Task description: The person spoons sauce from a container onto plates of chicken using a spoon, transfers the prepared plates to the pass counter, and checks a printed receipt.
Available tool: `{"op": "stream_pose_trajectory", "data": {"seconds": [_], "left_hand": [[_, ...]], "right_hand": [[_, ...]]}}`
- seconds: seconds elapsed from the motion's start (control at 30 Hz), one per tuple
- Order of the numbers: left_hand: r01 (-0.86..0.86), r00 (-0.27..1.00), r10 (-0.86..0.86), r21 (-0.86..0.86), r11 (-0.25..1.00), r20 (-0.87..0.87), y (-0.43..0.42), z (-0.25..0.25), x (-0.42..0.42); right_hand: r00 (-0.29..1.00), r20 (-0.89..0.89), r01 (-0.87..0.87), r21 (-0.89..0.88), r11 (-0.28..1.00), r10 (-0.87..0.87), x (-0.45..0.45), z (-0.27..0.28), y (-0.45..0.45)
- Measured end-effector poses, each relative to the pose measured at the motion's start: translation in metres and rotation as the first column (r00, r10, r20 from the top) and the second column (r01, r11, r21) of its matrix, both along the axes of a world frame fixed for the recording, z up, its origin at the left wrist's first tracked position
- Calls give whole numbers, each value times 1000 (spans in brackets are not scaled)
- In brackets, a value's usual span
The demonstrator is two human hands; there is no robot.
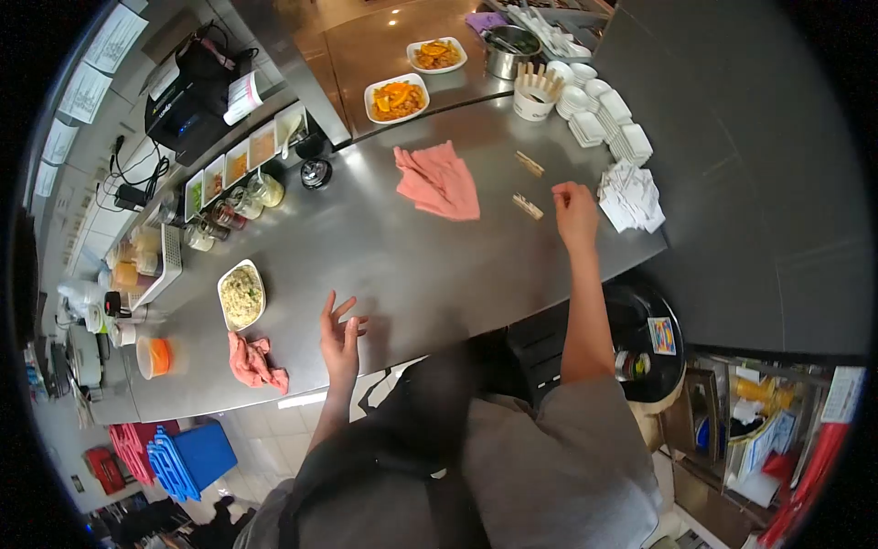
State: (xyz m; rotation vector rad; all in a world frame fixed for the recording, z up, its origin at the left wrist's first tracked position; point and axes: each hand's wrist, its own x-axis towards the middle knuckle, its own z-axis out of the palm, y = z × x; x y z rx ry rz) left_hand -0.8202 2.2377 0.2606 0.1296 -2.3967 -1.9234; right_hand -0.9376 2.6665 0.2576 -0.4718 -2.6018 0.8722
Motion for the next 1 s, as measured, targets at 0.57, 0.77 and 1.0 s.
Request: {"op": "stream_pose_trajectory", "data": {"seconds": [0.57,0.77,1.0], "left_hand": [[-33,997,35,-35,999,64,29,-22,63],[-73,997,73,-95,993,-8,55,-14,17],[-241,970,244,-140,960,0,71,4,-16]], "right_hand": [[967,-148,-233,-177,956,208,-128,-28,-51],[917,-393,-328,-654,682,65,-261,-11,-72],[940,-332,-147,-601,786,-78,-387,-46,-111]]}}
